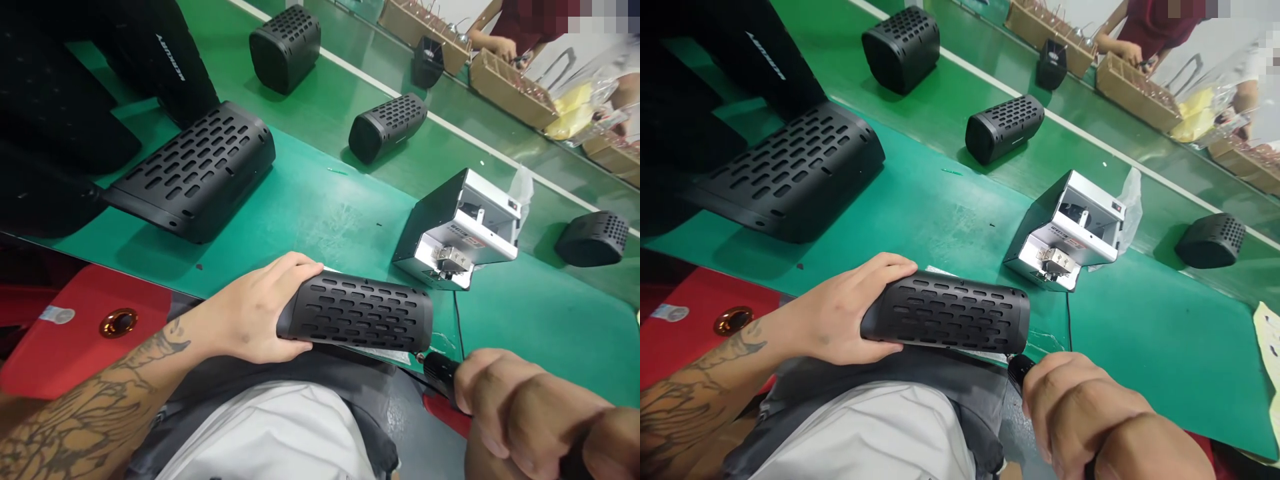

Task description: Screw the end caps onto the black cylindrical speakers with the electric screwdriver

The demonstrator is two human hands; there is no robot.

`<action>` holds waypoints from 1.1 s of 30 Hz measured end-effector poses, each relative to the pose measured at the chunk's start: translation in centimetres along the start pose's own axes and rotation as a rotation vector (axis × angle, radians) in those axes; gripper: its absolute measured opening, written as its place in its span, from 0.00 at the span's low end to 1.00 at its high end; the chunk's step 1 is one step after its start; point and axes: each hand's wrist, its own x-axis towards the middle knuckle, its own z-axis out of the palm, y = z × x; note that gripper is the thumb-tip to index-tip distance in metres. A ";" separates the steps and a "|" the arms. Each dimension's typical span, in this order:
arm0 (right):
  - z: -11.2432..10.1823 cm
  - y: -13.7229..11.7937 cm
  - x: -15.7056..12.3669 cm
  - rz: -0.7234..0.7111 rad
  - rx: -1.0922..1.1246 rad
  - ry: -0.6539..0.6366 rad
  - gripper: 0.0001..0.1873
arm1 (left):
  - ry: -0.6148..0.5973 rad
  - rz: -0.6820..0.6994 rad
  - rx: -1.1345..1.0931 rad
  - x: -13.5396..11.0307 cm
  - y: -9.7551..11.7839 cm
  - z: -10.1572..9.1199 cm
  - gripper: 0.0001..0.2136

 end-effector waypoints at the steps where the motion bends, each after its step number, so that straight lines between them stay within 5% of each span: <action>1: 0.0 0.1 0.3 -0.026 0.004 -0.022 0.10 | 0.003 0.001 0.005 0.1 0.0 -0.1 0.49; 5: 0.2 -0.2 1.9 -0.116 -0.007 -0.062 0.11 | -0.007 -0.004 0.014 0.4 -0.7 0.0 0.49; 10: 1.5 -1.6 3.1 -0.033 -0.002 -0.176 0.04 | 0.026 0.009 -0.023 0.5 -1.2 0.4 0.49; 18: 1.9 -0.5 4.2 -0.095 0.079 -0.327 0.20 | -0.003 -0.012 -0.020 0.7 -1.0 0.1 0.49; 22: 1.9 -0.2 5.4 -0.115 0.129 -0.129 0.27 | 0.073 0.004 -0.023 -0.1 -1.4 1.5 0.49; 25: -0.3 0.6 9.2 -0.213 0.139 -0.120 0.40 | 0.231 0.027 -0.065 -1.0 -1.5 4.3 0.53; 27: -1.9 1.9 12.7 -0.371 0.072 0.050 0.48 | 0.323 0.063 -0.092 -1.3 -1.4 6.2 0.54; 30: -2.6 4.5 16.8 -0.462 -0.012 0.342 0.40 | 0.388 0.087 -0.118 -1.6 -1.0 8.1 0.54; 33: -1.7 6.4 18.0 -0.446 -0.033 0.360 0.39 | 0.406 0.080 -0.144 -1.8 -0.8 8.5 0.52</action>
